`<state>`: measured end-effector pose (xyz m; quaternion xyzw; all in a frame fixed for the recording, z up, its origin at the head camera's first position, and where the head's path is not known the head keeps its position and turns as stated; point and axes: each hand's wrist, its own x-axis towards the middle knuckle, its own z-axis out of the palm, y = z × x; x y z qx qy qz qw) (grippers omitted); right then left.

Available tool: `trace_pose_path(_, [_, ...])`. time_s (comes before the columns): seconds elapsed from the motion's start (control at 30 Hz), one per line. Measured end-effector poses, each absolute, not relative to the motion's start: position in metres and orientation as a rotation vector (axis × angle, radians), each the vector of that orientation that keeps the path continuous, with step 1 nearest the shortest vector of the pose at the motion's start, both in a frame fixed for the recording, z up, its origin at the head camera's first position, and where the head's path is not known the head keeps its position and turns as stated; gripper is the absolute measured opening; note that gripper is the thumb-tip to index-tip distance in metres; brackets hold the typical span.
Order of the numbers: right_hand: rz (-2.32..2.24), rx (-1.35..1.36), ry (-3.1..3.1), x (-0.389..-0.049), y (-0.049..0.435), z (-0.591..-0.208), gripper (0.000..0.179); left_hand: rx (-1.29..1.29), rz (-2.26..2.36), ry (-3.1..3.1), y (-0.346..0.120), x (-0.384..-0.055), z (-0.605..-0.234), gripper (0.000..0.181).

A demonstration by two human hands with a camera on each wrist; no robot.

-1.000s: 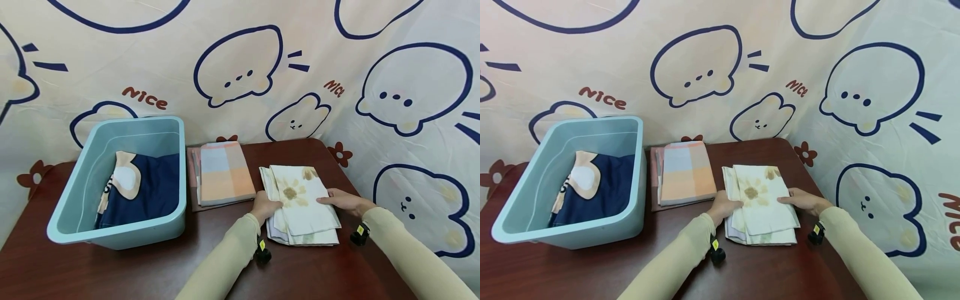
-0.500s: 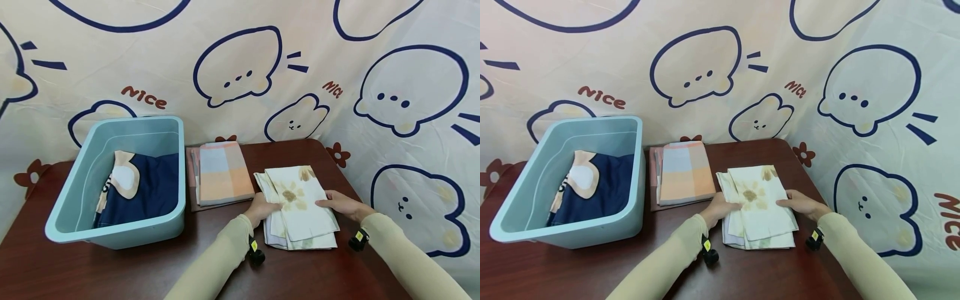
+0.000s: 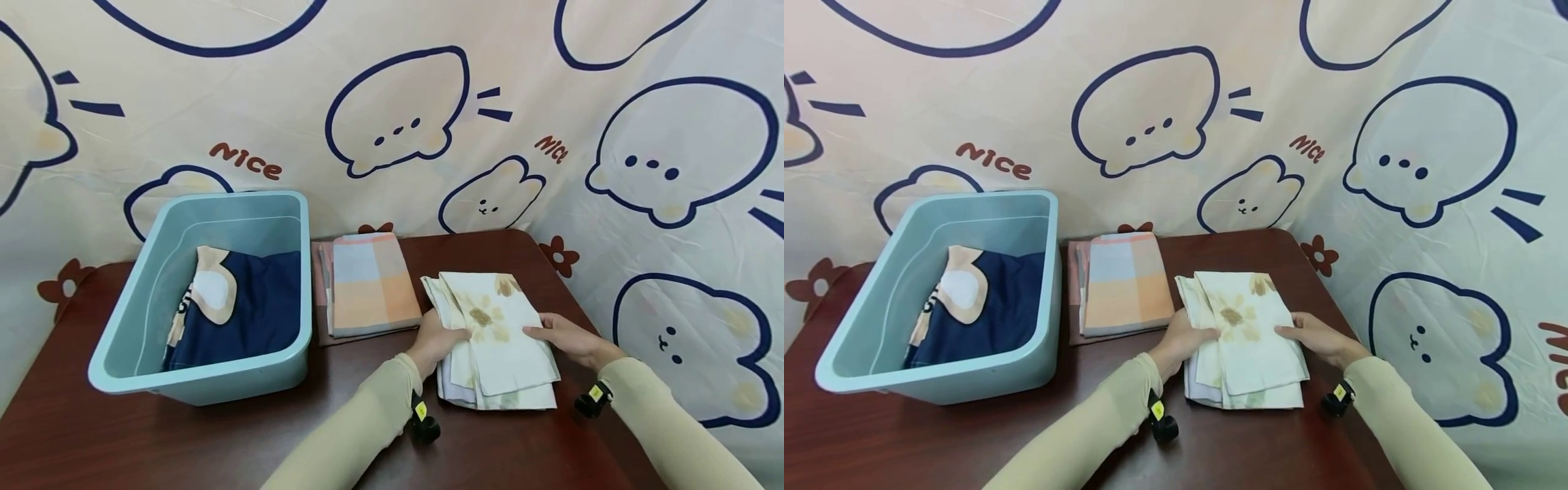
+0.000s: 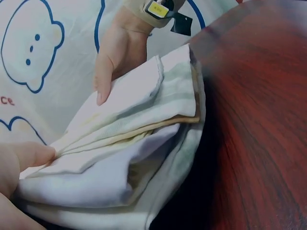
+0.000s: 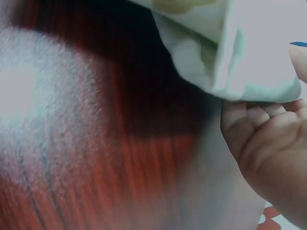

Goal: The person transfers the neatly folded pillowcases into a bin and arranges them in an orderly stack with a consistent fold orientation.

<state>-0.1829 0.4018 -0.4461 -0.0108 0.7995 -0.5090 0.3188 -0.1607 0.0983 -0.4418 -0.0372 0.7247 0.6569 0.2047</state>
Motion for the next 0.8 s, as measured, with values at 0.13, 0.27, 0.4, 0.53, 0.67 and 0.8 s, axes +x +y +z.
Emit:
trace_pose_path(0.13, [-1.369,-0.063,2.093,-0.182,0.400,-0.440,0.056,-0.108,1.889,2.014,0.099,-0.160,-0.439,0.059])
trace_pose_path(0.27, [-1.390,-0.064,2.091,-0.181,0.398,-0.435,0.058,-0.101,1.927,2.015,0.098,-0.161,-0.436,0.059])
trace_pose_path(0.4, [-1.402,-0.045,2.085,-0.181,0.394,-0.431,0.059,-0.101,1.948,2.029,0.095,-0.160,-0.434,0.062])
trace_pose_path(0.53, [-1.403,-0.068,2.096,-0.181,0.390,-0.428,0.059,-0.112,1.979,2.042,0.091,-0.158,-0.433,0.071])
trace_pose_path(0.67, [-1.397,-0.100,2.108,-0.183,0.386,-0.425,0.058,-0.105,2.012,2.052,0.087,-0.157,-0.430,0.075])
trace_pose_path(0.8, [-1.392,-0.099,2.119,-0.184,0.382,-0.420,0.059,-0.092,2.038,2.048,0.084,-0.157,-0.426,0.077])
